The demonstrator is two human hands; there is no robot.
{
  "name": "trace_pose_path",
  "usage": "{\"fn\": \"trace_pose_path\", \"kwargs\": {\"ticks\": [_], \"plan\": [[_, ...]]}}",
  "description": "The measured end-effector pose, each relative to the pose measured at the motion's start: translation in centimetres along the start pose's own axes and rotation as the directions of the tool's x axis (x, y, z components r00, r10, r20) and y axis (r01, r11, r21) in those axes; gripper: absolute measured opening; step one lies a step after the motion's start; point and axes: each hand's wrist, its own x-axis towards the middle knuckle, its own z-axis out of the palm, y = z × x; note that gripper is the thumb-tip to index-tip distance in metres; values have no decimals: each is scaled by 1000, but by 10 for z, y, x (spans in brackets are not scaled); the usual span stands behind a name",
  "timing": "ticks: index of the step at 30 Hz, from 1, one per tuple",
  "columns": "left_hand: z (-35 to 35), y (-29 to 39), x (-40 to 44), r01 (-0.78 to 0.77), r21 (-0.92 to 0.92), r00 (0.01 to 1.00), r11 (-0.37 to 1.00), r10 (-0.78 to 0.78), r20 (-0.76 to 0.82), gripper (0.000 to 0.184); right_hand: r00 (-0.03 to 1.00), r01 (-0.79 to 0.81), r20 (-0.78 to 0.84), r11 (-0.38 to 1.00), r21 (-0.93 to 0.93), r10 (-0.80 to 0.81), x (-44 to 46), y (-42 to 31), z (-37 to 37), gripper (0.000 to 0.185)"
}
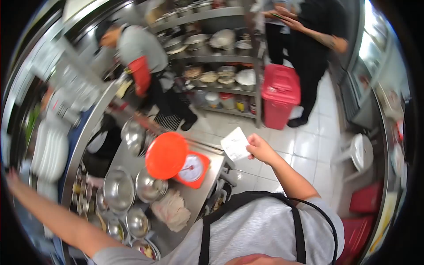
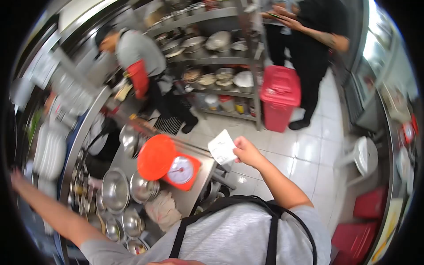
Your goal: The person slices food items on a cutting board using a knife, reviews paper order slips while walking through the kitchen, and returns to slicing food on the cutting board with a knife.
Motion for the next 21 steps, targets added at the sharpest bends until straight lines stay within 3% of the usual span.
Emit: {"fn": "trace_pose_path", "kwargs": {"ticks": [5, 9, 10, 15, 19, 21], "plan": [[33, 42, -87, -355, -168, 928, 920, 324, -185, 49, 975, 153, -172, 987, 42, -144, 2, -25, -89, 16], [89, 73, -170, -490, -383, 872, 783, 435, -226, 48, 933, 261, -267, 965, 38, -242, -6, -73, -188, 13], [93, 82, -186, -521, -331, 853, 787, 464, -240, 44, 928, 260, -293, 963, 71, -229, -12, -92, -206, 12], [172, 86, -241, -555, -271, 828, 787, 553, -88, 29, 903, 293, -320, 956, -32, -288, -5, -139, -300, 13], [242, 70, -265, -573, -275, 760, 772, 627, 174, 27, 913, 309, -276, 951, -16, -301, 27, -150, -345, 14], [293, 62, -289, -287, -486, 834, 825, 466, 297, 29, 922, 308, -250, 951, 11, -296, 51, -153, -358, 14]]}}
